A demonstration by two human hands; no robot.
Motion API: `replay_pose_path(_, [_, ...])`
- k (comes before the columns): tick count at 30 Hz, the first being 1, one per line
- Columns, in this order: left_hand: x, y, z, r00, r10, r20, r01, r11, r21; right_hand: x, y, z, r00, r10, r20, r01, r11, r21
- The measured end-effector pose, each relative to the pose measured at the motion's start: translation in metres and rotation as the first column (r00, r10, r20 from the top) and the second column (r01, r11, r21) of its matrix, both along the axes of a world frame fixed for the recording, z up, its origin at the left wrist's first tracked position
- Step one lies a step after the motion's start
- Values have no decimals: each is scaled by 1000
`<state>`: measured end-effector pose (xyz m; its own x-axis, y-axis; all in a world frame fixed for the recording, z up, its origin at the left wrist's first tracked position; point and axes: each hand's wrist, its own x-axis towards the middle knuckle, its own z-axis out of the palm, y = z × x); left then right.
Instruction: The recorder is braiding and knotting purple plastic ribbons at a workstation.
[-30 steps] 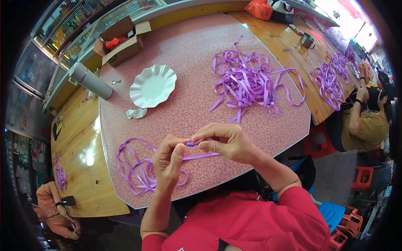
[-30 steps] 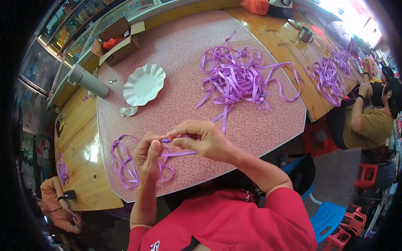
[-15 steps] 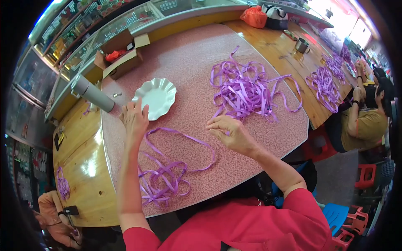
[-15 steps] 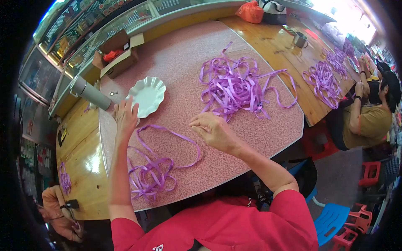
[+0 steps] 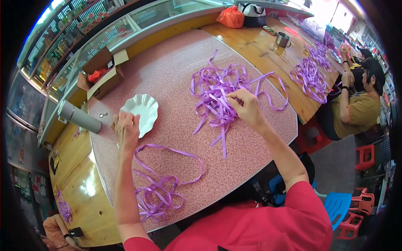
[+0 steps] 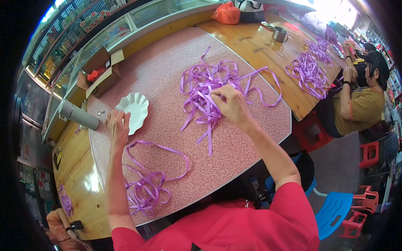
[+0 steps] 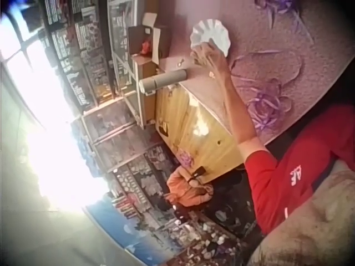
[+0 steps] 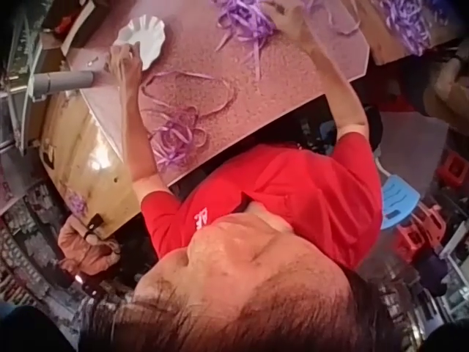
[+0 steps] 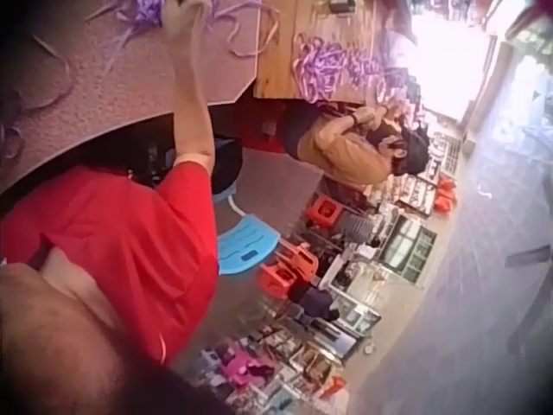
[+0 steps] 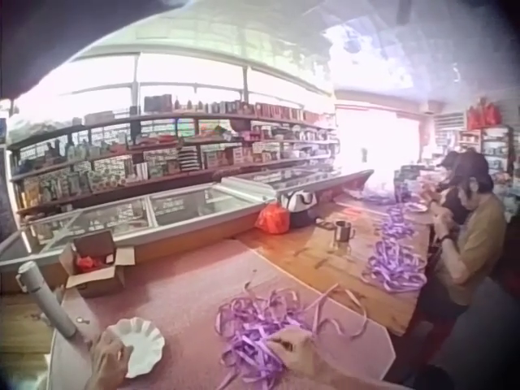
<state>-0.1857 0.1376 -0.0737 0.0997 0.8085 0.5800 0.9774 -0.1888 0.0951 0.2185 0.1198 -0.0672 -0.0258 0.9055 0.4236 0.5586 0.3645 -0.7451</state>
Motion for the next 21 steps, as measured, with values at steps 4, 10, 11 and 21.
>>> replay_pose_path(4, [39, -21, 13, 995, -95, 17, 95, 995, -25, 8, 20, -8, 966, -127, 227, 143, 988, -56])
replay_pose_path(10, [104, -51, 26, 953, -263, 150, 282, 951, -129, 26, 38, 2, 991, -58, 117, 52, 997, 54])
replay_pose_path(11, [111, -55, 30, 926, -309, 216, 340, 932, -127, 27, 39, 16, 994, 14, -106, -15, 1000, -4])
replay_pose_path(21, [172, -75, 96, 689, -616, 382, 629, 770, 108, 7, -25, 124, 782, 559, -275, -614, 765, -193])
